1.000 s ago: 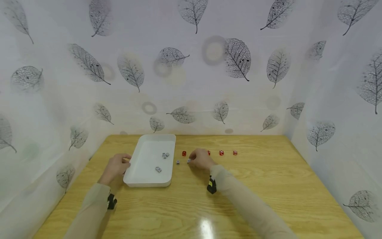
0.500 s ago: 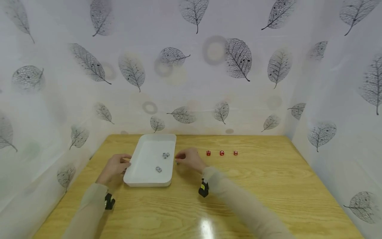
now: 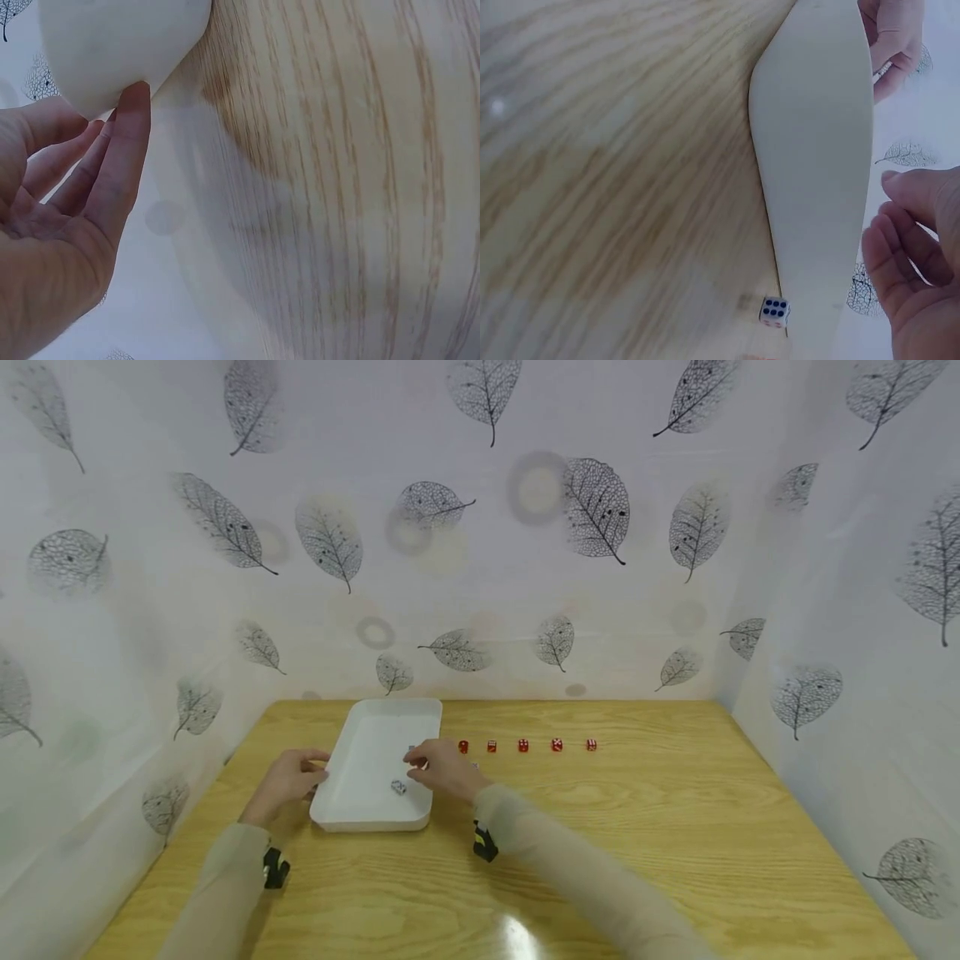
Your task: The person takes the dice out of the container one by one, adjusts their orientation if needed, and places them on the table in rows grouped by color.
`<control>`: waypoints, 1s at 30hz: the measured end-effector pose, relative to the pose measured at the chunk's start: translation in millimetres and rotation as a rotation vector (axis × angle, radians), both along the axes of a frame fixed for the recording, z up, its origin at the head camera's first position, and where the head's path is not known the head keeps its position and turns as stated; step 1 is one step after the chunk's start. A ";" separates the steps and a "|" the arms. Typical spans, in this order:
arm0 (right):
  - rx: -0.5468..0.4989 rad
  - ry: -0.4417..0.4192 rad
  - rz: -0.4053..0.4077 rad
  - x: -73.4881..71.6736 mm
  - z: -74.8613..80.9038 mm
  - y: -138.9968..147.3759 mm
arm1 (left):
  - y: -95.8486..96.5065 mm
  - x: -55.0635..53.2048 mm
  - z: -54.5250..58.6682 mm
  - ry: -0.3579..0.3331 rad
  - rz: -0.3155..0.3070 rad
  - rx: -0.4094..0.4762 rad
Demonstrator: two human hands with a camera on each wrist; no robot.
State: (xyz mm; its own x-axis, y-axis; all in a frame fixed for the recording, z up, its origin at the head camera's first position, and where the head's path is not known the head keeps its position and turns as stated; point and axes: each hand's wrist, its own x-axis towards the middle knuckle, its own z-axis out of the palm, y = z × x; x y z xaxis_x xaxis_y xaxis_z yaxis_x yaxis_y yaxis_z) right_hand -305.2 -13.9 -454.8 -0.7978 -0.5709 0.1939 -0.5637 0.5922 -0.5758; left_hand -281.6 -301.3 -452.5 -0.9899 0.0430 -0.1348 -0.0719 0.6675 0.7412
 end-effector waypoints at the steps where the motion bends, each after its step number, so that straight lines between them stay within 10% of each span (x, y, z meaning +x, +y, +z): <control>1: 0.014 -0.009 0.001 0.0 0.1 -2.2 | 0.1 -0.2 0.3 -0.003 0.003 -0.001; 13: 0.365 -0.017 -0.014 -0.8 -1.5 -25.8 | -0.5 -0.7 -1.7 -0.007 -0.002 -0.012; 30: 0.369 -0.035 -0.081 6.6 -10.3 -39.0 | -0.5 1.8 2.8 0.004 -0.029 -0.015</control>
